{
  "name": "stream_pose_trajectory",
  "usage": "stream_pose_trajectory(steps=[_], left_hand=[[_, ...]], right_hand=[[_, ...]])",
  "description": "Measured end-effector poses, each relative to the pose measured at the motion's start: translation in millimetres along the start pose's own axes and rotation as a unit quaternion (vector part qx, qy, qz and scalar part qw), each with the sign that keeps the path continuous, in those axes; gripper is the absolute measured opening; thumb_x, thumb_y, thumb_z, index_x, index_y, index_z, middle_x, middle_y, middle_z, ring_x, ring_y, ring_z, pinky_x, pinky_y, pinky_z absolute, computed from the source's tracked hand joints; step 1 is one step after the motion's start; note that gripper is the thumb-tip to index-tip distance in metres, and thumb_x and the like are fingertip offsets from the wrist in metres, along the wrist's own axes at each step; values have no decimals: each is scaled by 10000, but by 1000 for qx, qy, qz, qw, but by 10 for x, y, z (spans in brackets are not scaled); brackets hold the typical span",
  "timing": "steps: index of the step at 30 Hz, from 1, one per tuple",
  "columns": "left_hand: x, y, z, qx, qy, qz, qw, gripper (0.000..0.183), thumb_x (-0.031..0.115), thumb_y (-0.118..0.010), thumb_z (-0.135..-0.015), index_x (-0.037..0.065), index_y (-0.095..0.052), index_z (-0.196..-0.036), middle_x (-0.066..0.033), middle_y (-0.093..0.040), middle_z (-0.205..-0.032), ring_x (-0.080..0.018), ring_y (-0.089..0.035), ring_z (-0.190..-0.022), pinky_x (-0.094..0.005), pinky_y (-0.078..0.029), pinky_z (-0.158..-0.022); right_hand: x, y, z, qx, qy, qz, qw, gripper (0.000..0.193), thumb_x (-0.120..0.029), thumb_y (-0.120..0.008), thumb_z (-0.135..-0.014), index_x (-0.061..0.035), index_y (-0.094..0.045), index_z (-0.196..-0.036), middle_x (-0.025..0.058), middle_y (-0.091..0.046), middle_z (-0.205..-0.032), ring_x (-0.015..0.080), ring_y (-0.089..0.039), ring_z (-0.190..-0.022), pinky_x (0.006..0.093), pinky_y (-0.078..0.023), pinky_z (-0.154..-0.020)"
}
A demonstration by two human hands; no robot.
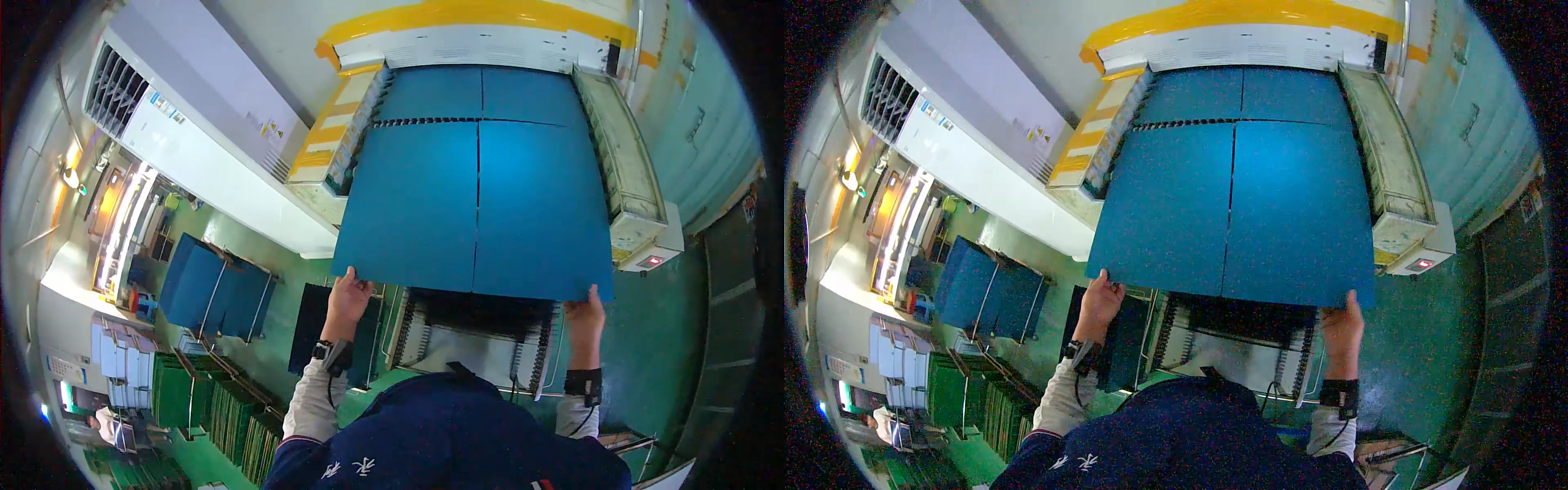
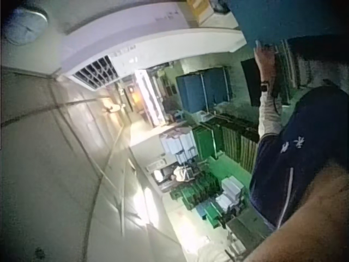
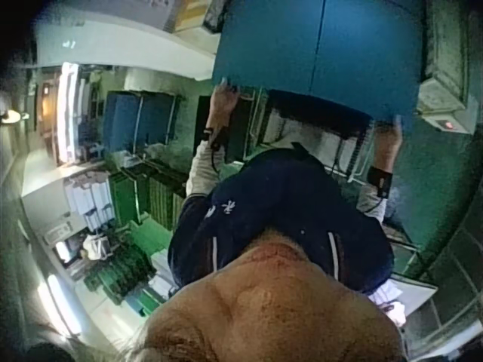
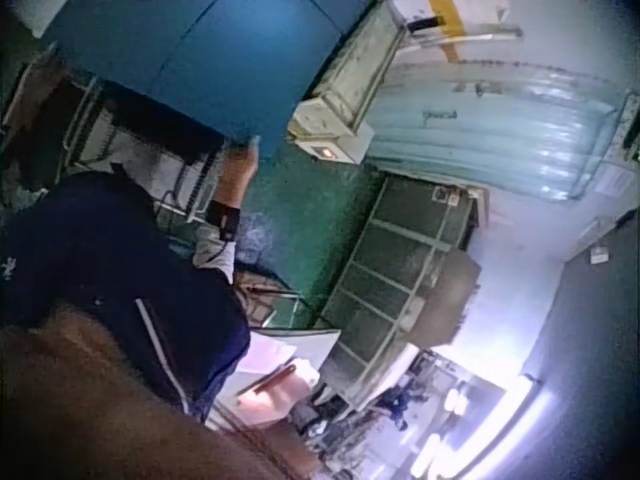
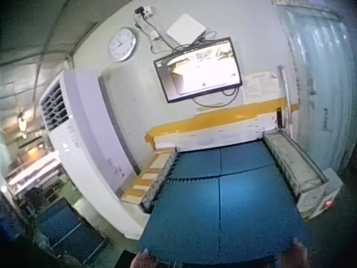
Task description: The recorder loads blue material sheets into a processing machine and organizes a metal storage rack.
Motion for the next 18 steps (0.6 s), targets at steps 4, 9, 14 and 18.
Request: stream_pose_trajectory(steps=[4, 9, 14, 18], left_hand=[[6, -65, -15, -4, 7, -4, 1000, 80, 156, -614, -943, 149, -540, -974, -16, -577, -891, -185, -540, -815, -385, -503, -757], [56, -36, -79, -28, 3, 11, 1000, 95, 159, -606, -948, 140, -530, -1003, -17, -577, -936, -189, -533, -853, -389, -499, -761], [41, -246, -77, 5, -8, -7, 1000, 173, 213, -630, -939, 128, -583, -795, -13, -590, -770, -188, -583, -781, -364, -520, -724], [48, -237, -128, -7, -7, -9, 1000, 106, 200, -629, -939, 132, -608, -861, -25, -624, -867, -179, -587, -825, -364, -527, -733]], right_hand=[[302, -5, 37, -33, -50, 100, 993, 182, -220, -599, -942, -58, -632, -1018, 84, -680, -971, 243, -664, -809, 411, -557, -716], [198, -278, 41, -26, -21, 105, 994, 140, -170, -595, -934, -39, -638, -959, 93, -684, -923, 252, -670, -756, 413, -571, -677], [214, -260, -14, -7, -35, 110, 993, 135, -151, -591, -932, -29, -639, -958, 106, -688, -922, 254, -677, -760, 405, -577, -672], [220, -352, -15, -9, -29, 102, 994, 135, -152, -589, -933, -30, -644, -948, 109, -690, -908, 256, -679, -756, 404, -578, -674]])
Point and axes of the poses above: each hand's wrist, its own z-axis away from the middle knuckle, its own y-axis out of the back of the hand, x = y × z, the point moved 3 cm from there along -z, towards the middle knuckle
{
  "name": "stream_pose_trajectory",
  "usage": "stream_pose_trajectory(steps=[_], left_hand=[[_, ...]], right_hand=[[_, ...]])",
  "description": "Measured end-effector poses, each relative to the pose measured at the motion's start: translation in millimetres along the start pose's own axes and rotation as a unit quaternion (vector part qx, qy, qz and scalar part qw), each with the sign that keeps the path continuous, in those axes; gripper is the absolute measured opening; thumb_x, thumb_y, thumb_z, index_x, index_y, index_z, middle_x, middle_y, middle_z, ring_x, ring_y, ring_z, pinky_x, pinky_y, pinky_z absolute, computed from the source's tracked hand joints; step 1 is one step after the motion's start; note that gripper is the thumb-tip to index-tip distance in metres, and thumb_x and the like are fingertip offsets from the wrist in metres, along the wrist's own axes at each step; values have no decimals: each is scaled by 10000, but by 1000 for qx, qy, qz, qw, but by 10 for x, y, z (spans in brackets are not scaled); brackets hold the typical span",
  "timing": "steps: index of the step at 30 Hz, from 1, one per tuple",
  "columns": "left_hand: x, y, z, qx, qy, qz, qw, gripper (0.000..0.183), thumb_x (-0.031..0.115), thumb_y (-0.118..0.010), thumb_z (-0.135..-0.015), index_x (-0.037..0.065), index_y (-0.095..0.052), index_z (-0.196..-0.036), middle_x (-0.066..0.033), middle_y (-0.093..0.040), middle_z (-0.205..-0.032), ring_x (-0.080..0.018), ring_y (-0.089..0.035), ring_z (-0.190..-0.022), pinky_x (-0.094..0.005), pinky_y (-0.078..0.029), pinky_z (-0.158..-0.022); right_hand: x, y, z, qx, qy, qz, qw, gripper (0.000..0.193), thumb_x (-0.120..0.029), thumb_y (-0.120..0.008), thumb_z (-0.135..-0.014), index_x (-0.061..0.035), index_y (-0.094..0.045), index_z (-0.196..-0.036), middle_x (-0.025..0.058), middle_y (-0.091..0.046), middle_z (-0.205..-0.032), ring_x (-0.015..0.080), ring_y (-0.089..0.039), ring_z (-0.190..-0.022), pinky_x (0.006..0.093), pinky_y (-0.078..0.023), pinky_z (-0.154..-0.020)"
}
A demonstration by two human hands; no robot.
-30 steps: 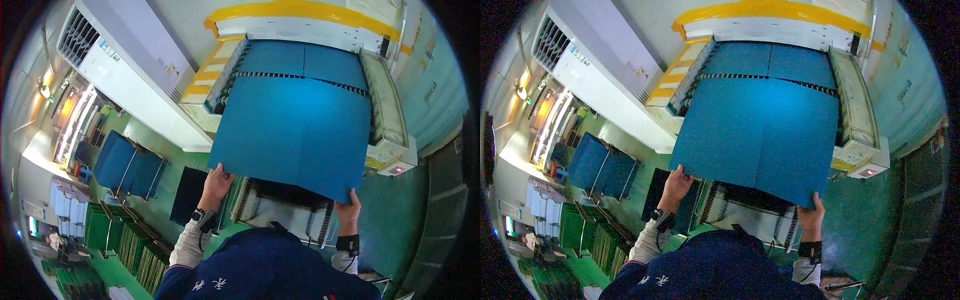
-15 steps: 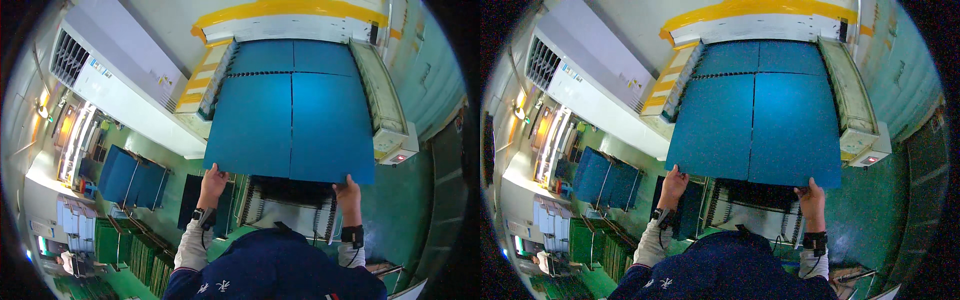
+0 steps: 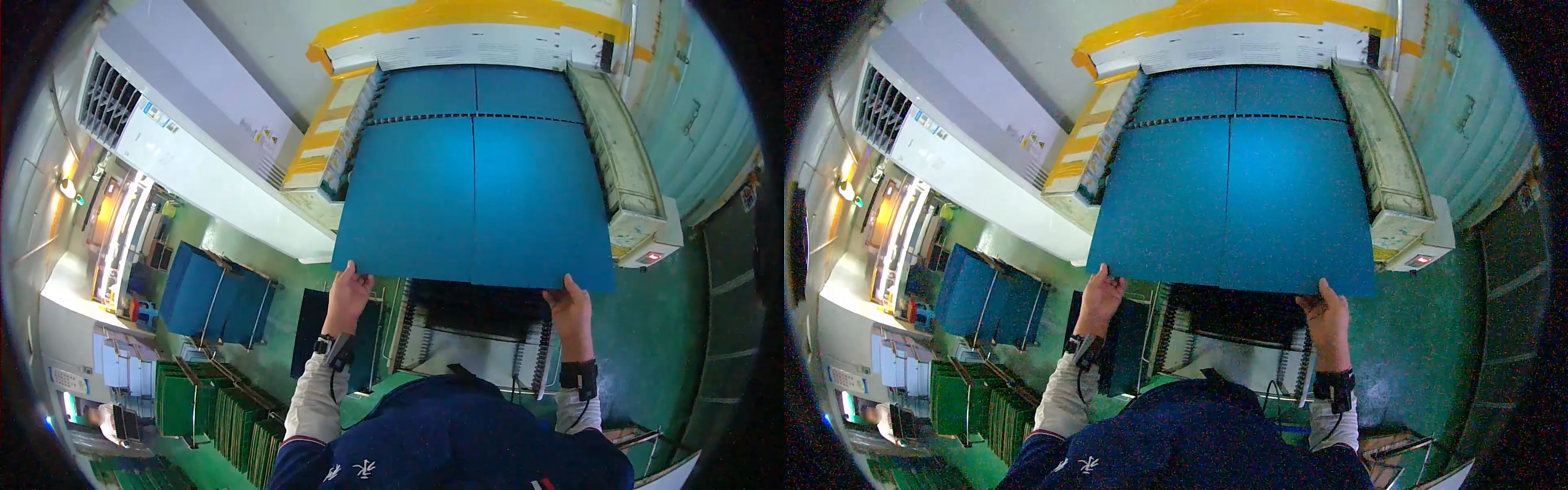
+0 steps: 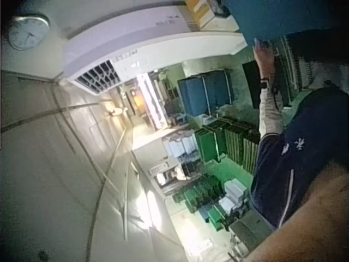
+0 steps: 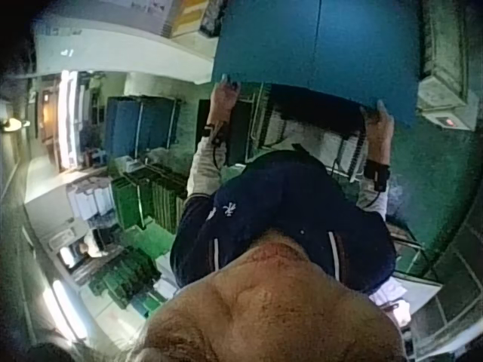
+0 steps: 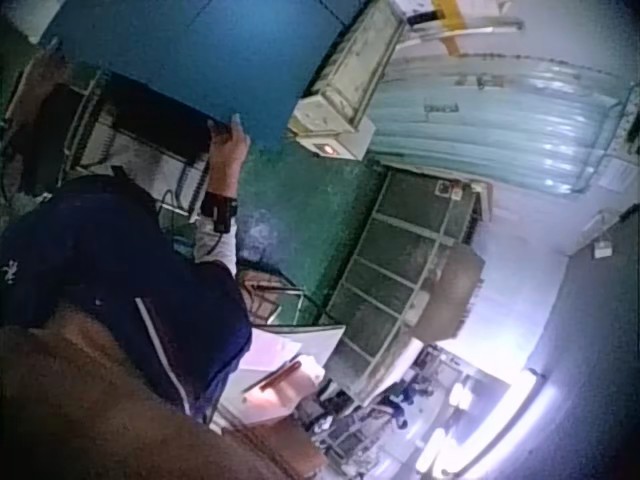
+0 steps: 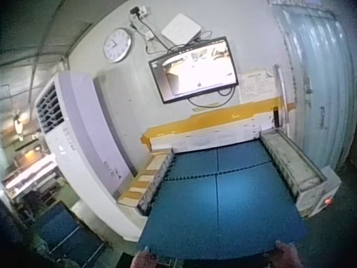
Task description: The recorder loads blue material sheets into a processing machine and organizes a metal storage rack.
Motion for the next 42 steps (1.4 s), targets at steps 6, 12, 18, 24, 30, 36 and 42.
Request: stream_pose_trajectory(steps=[6, 12, 18, 24, 30, 36, 42], left_hand=[[-1, 26, -130, -26, 7, -5, 1000, 105, 181, -603, -954, 128, -546, -1026, -21, -599, -991, -185, -565, -902, -368, -512, -784], [9, 49, -230, -27, 14, 3, 1000, 96, 178, -610, -950, 132, -549, -1008, -15, -609, -959, -185, -581, -870, -377, -521, -782], [28, -154, -194, 8, 12, -9, 1000, 130, 177, -620, -942, 109, -601, -832, -29, -624, -807, -194, -598, -811, -373, -523, -777], [66, -142, -250, -12, 9, -8, 1000, 104, 183, -621, -941, 106, -595, -877, -22, -621, -805, -195, -599, -810, -373, -523, -774], [53, -54, -339, -32, 14, -17, 999, 145, 178, -608, -949, 121, -521, -1050, -42, -581, -1001, -203, -551, -912, -378, -511, -789], [55, -46, -414, -44, 23, -18, 999, 96, 167, -599, -953, 120, -544, -1017, -36, -600, -969, -204, -572, -903, -388, -522, -815], [63, -122, -419, -26, 22, 0, 999, 90, 176, -602, -952, 98, -593, -909, -38, -629, -863, -206, -604, -850, -399, -536, -805]], right_hand=[[-33, -28, -65, -15, 0, 13, 1000, 133, -160, -594, -931, -35, -640, -933, 106, -693, -895, 256, -681, -741, 407, -578, -669], [-19, -33, -137, 2, -1, -2, 1000, 124, -160, -604, -924, -38, -627, -912, 108, -694, -880, 269, -688, -735, 419, -577, -653], [-2, 10, -207, -5, 1, -1, 1000, 122, -158, -600, -925, -41, -628, -940, 110, -696, -913, 274, -691, -754, 417, -578, -659], [-29, -42, -249, -13, 4, 0, 1000, 130, -164, -596, -928, -41, -623, -962, 110, -691, -931, 274, -688, -780, 422, -575, -665], [-33, -66, -287, -12, -3, 1, 1000, 121, -163, -601, -928, -49, -621, -961, 92, -688, -920, 255, -684, -776, 416, -570, -684], [-47, -101, -320, 6, 6, 0, 1000, 102, -158, -608, -925, -57, -614, -942, 89, -684, -883, 253, -680, -758, 419, -570, -687], [-31, -77, -390, 23, -6, 13, 1000, 123, -168, -604, -928, -45, -591, -927, 100, -675, -836, 254, -679, -745, 412, -569, -680]])
Point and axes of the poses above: each hand's wrist, its own z-axis away from the middle knuckle, its own y-axis out of the back of the hand, x = y × z, the point moved 3 cm from there along -z, towards the middle knuckle
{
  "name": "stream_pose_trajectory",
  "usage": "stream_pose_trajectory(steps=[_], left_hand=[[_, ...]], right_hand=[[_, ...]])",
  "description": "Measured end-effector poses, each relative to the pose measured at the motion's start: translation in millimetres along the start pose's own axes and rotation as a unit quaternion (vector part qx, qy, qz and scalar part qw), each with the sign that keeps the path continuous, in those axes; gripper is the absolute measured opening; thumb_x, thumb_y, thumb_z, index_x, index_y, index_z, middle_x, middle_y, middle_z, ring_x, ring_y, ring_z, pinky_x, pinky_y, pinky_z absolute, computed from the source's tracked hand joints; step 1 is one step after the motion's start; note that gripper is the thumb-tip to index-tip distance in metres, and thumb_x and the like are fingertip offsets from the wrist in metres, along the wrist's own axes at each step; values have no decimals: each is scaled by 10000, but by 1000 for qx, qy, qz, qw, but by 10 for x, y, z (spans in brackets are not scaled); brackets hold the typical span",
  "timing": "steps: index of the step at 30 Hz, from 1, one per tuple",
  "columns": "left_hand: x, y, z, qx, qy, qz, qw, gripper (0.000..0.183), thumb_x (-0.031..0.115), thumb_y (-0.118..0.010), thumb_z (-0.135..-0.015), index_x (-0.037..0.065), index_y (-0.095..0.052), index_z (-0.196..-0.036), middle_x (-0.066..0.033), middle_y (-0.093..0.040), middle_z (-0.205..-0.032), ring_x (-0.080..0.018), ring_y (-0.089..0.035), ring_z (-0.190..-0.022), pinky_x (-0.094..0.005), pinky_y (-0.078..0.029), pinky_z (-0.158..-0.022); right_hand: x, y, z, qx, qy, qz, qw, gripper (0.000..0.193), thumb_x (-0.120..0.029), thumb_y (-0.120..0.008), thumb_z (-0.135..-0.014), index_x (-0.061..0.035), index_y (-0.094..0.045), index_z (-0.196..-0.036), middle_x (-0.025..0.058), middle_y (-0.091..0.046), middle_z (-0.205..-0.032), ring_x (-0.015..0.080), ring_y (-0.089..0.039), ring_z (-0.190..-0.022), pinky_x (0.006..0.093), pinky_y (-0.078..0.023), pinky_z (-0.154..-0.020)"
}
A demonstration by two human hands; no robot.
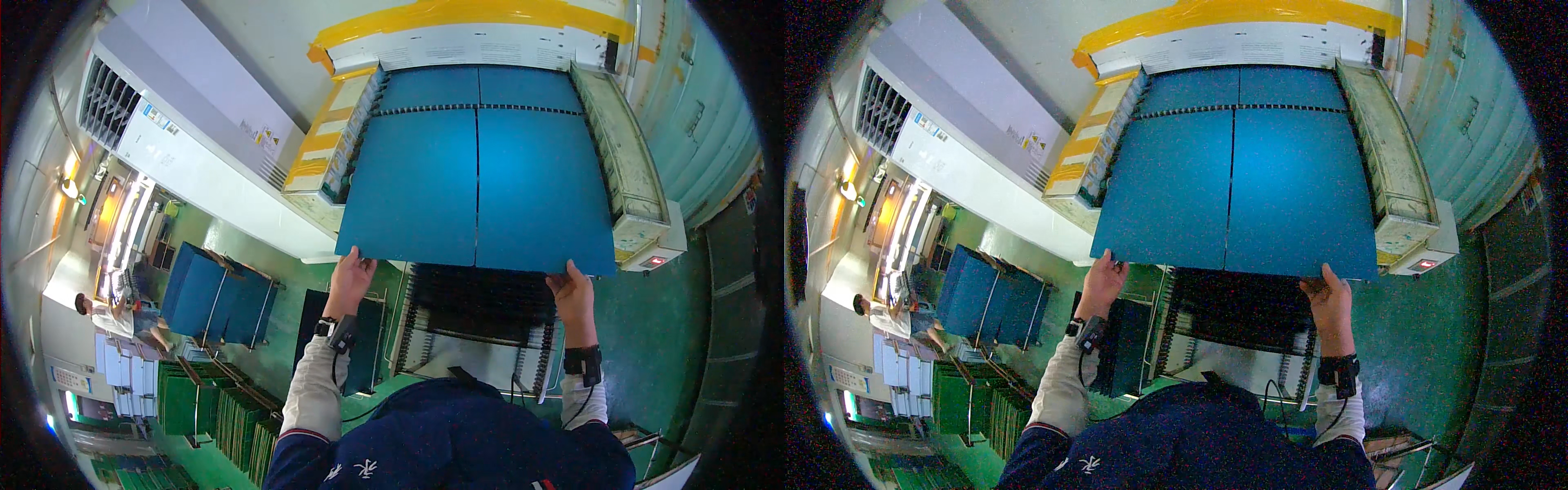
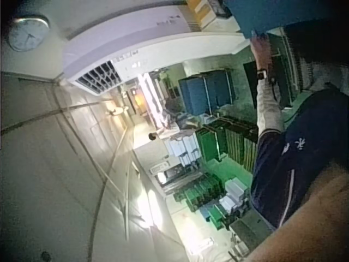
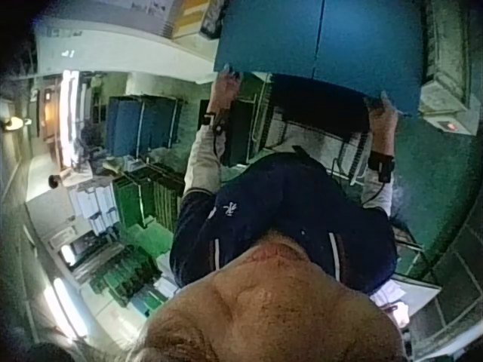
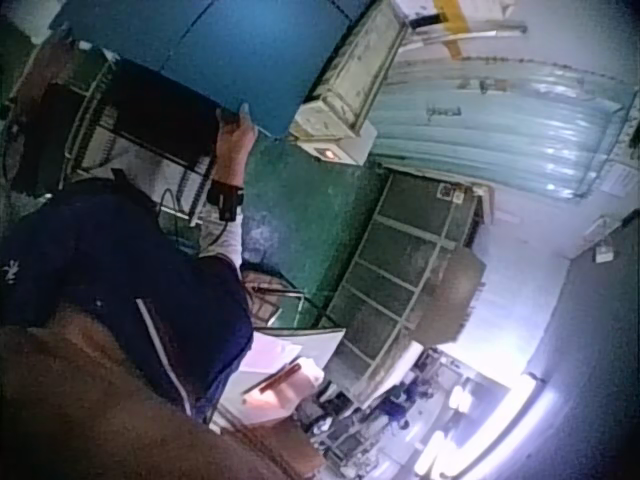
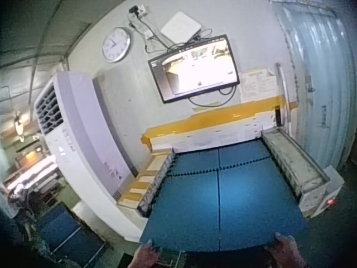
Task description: The recorder loads blue material sheets into a processing machine and organizes a metal storage rack.
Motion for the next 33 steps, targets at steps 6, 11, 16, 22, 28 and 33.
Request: stream_pose_trajectory(steps=[6, 11, 16, 22, 28, 33], left_hand=[[-11, 20, -23, -7, -19, 11, 1000, 68, 154, -598, -949, 95, -588, -916, -62, -642, -918, -223, -607, -924, -410, -516, -877], [-39, -25, 11, -48, -21, -11, 999, 76, 163, -590, -953, 87, -587, -962, -72, -642, -1001, -233, -604, -987, -392, -490, -940], [-22, 21, -1, -78, -22, -17, 997, 162, 174, -537, -981, 70, -569, -1102, -83, -616, -1080, -249, -590, -1030, -385, -496, -931], [10, 102, -54, -135, -68, -33, 988, 283, 200, -512, -993, 33, -512, -1221, -119, -589, -1191, -271, -530, -1167, -412, -428, -1036], [-3, 527, 268, -61, -32, -41, 997, 342, 178, -534, -983, 3, -480, -1271, -150, -590, -1196, -294, -579, -1111, -403, -478, -970], [-257, 1388, 753, -10, 28, -8, 1000, 350, 182, -558, -959, 16, -502, -1262, -142, -587, -1206, -304, -548, -1151, -413, -454, -1016]], right_hand=[[-19, -43, -7, -20, 8, 1, 1000, 147, -178, -595, -933, -31, -589, -934, 109, -676, -843, 262, -685, -770, 396, -563, -673], [-25, -25, -56, -38, 8, 13, 999, 141, -193, -604, -928, -56, -608, -962, 105, -686, -898, 258, -684, -810, 383, -550, -687], [-40, -81, -76, -33, 11, 10, 999, 161, -204, -608, -927, -44, -617, -913, 116, -686, -869, 262, -685, -795, 392, -552, -687], [43, 17, -276, -64, 14, 25, 998, 169, -222, -611, -930, -54, -625, -941, 115, -684, -939, 255, -676, -836, 387, -548, -730], [285, -130, 57, -123, -73, 183, 973, 294, -263, -604, -940, -10, -628, -1088, 132, -682, -1034, 238, -669, -905, 345, -535, -791], [1103, 13, 428, -257, -81, 411, 871, 299, -213, -586, -944, 16, -625, -1131, 135, -679, -1074, 205, -663, -915, 321, -519, -844]])
Point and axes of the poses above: each hand's wrist, its own z-axis away from the middle knuckle, its own y-axis out of the back of the hand, x = y × z, the point moved 3 cm from there along -z, towards the middle knuckle
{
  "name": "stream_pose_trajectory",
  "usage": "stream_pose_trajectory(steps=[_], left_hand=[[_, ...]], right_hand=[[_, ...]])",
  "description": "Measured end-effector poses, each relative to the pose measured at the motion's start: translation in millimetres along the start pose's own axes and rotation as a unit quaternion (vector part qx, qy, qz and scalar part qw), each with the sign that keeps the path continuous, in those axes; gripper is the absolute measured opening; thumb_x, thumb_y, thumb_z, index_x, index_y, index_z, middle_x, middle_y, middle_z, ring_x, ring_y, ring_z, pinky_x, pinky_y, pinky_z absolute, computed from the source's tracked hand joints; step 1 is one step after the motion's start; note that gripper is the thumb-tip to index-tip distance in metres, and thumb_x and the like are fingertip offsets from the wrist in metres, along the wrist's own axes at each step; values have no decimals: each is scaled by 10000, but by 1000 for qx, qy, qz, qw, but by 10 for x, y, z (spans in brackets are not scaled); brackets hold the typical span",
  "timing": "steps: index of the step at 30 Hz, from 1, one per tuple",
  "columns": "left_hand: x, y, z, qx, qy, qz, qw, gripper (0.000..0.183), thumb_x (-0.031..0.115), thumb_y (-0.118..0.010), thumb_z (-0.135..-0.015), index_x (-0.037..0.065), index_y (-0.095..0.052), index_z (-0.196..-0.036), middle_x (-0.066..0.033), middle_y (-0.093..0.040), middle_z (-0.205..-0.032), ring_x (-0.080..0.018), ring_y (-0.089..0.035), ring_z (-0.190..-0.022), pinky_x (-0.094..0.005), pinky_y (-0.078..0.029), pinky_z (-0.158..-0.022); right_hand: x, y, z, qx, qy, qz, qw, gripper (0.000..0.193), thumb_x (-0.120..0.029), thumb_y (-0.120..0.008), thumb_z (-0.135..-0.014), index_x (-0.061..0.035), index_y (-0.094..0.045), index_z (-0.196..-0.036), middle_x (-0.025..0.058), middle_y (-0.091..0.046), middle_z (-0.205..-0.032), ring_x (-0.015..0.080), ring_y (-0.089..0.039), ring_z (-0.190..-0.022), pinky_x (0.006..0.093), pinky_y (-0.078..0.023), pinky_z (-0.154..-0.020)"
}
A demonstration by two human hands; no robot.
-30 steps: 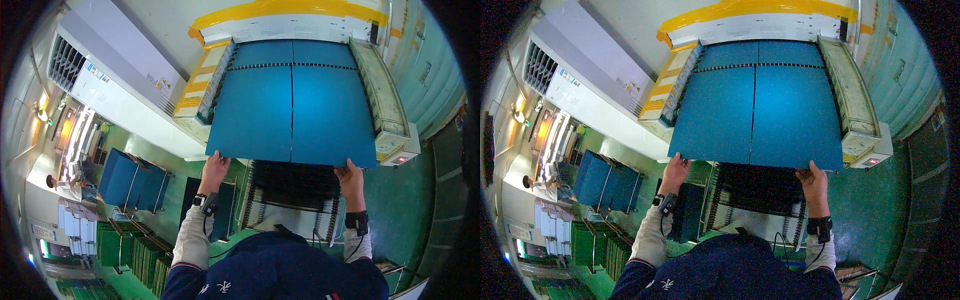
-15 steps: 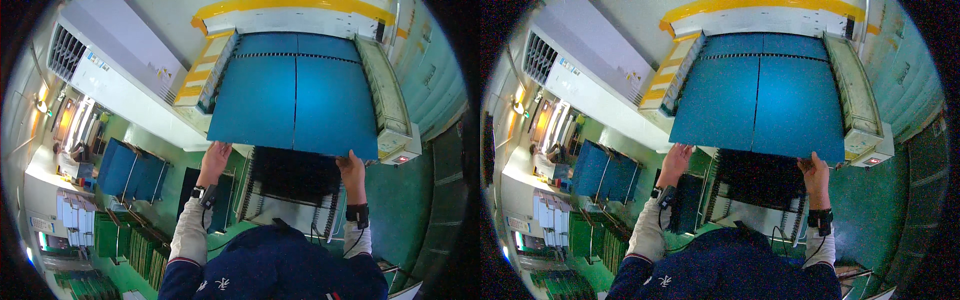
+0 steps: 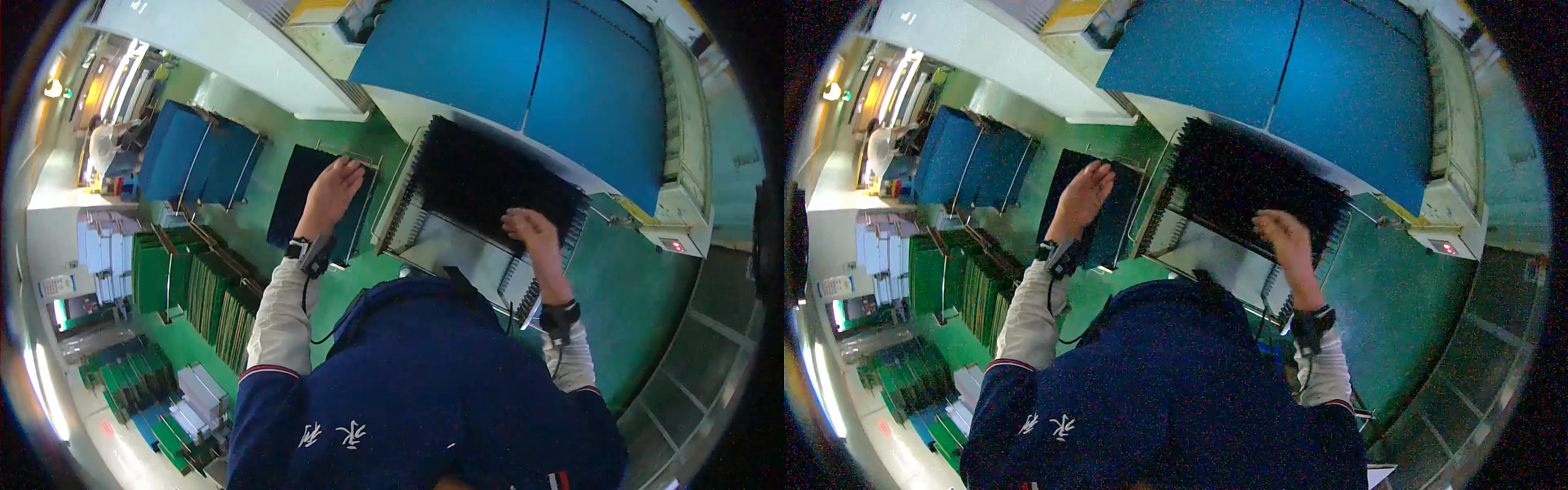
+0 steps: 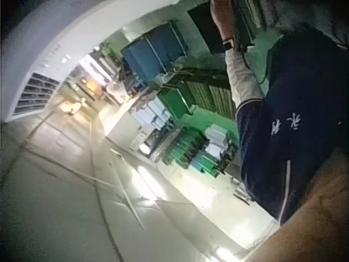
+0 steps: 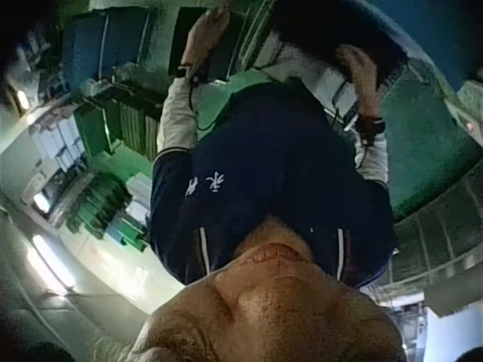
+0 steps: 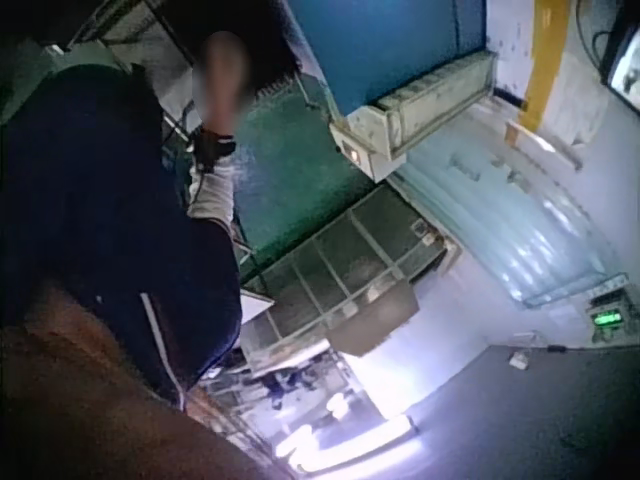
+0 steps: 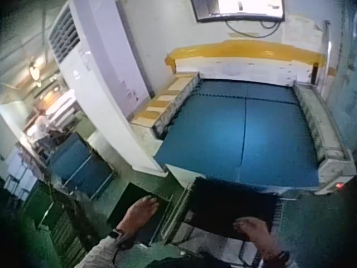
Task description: The recorder loads blue material sheets into a processing machine and organizes a metal storage rack.
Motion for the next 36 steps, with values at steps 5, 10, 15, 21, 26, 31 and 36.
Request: stream_pose_trajectory(steps=[5, 10, 15, 21, 26, 31, 36], left_hand=[[-359, 757, 628, 92, -9, -74, 993, 375, 186, -564, -953, 13, -480, -1276, -161, -567, -1238, -304, -560, -1132, -410, -477, -969], [-779, 1528, 1231, 216, 15, 54, 975, 316, 163, -564, -947, 24, -496, -1222, -192, -542, -1268, -341, -557, -1123, -466, -468, -961], [-1353, 2455, 1832, 262, -41, -115, 957, 227, 159, -600, -919, 26, -564, -1099, -141, -610, -1098, -306, -591, -1044, -432, -480, -942], [-1462, 2032, 1899, 224, -81, -66, 969, 403, 213, -609, -921, 15, -477, -1246, -173, -598, -1135, -368, -602, -1042, -494, -509, -904], [-1552, 1811, 1963, 327, -12, 115, 938, 490, 201, -606, -935, 40, -410, -1355, -153, -588, -1153, -343, -620, -987, -460, -531, -823], [-1532, 1925, 1975, 336, -14, 136, 932, 467, 203, -585, -952, 25, -416, -1349, -144, -591, -1139, -306, -625, -964, -429, -537, -814], [-1366, 2102, 2056, 362, -18, 130, 923, 448, 192, -573, -956, 45, -430, -1355, -144, -601, -1124, -300, -647, -896, -447, -547, -796]], right_hand=[[111, -403, 87, -50, 174, 319, 930, 323, -184, -654, -856, 6, -632, -1116, 155, -660, -1109, 293, -633, -1009, 388, -498, -881], [206, -540, 141, -98, 225, 433, 868, 385, -144, -647, -820, -13, -601, -1180, 172, -585, -1243, 353, -534, -1153, 436, -421, -997], [256, -653, 141, -153, 248, 482, 826, 475, -134, -630, -812, -26, -549, -1268, 181, -521, -1333, 367, -483, -1219, 446, -369, -1050], [694, -396, 174, -124, 258, 495, 821, 420, -150, -561, -872, 31, -527, -1250, 244, -509, -1312, 403, -467, -1222, 471, -351, -1055], [713, -523, 157, -146, 175, 608, 761, 282, -130, -585, -844, 61, -549, -1049, 278, -523, -1235, 442, -492, -1155, 485, -392, -993], [840, -352, -128, -182, 58, 713, 675, 344, -240, -646, -790, 51, -569, -957, 295, -554, -1086, 449, -531, -1022, 506, -437, -873], [957, -242, -392, -201, -1, 738, 644, 385, -299, -641, -824, 44, -599, -992, 287, -560, -1150, 440, -545, -1058, 487, -438, -936]])
Point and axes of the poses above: each hand's wrist, its own z-axis away from the middle knuckle, its own y-axis out of the back of the hand, x = y × z, the point moved 3 cm from there along -z, towards the middle knuckle
